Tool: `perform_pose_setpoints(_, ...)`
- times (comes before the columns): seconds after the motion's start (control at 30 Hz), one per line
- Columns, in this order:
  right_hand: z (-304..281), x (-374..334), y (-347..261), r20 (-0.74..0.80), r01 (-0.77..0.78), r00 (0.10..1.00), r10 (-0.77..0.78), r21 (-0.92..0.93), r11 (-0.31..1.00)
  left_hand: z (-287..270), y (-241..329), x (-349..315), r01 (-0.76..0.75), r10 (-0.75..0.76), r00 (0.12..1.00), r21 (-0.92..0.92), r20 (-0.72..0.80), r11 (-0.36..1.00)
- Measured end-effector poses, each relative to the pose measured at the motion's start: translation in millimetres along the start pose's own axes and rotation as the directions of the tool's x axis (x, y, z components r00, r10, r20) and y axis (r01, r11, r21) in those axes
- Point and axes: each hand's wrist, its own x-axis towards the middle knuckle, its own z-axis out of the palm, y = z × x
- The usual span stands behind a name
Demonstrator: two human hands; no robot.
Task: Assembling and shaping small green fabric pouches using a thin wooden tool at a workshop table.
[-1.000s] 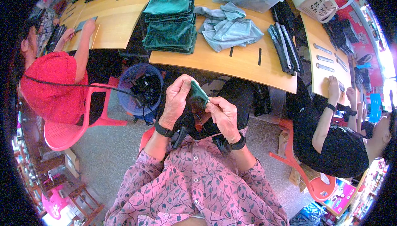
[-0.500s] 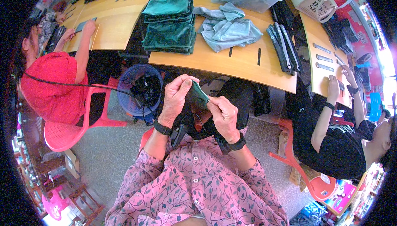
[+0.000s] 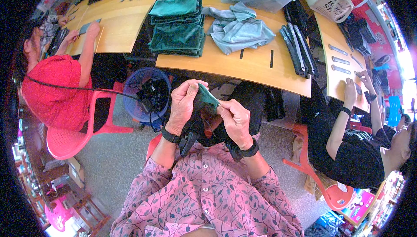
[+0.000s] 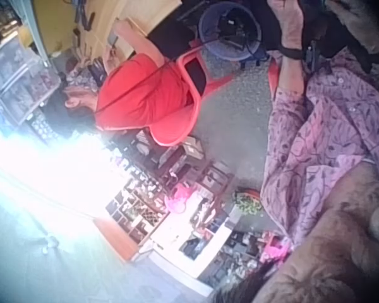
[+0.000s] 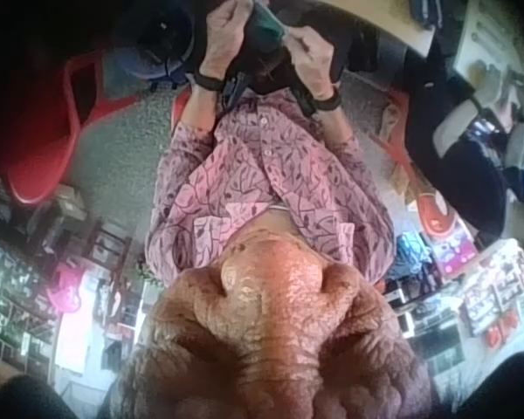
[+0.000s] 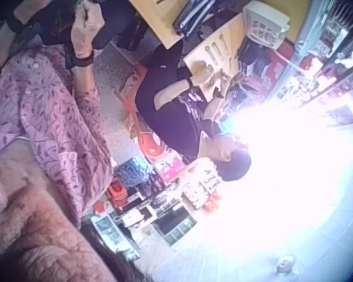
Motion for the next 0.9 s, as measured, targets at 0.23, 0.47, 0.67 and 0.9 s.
perform_pose_setpoints(0.23, 0.1, 0.6, -0.7, -0.038, 0.081, 0.996, -0.085, -0.085, 0.993, 4.2, 1.5, -0.1, -0.026, 0.025, 1.0, 0.075, 0.019, 0.997)
perform_pose_setpoints(0.47, 3.0, -7.5, -0.6, -0.019, -0.028, 0.999, 0.032, 0.155, 0.987, 4.1, -6.5, -3.1, -0.01, 0.008, 0.998, 0.027, 0.062, 1.0)
perform_pose_setpoints(0.67, 7.3, -10.3, 2.2, 0.005, -0.171, 0.984, 0.178, 0.308, 0.936, 9.4, -3.2, -3.1, 0.027, -0.026, 0.999, -0.012, 0.046, 1.0)
perform_pose_setpoints(0.9, 2.7, -3.1, -4.2, 0.039, -0.271, 0.963, 0.268, 0.178, 0.946, -11.8, 10.5, 13.4, -0.134, 0.127, 0.991, 0.298, 0.042, 0.945)
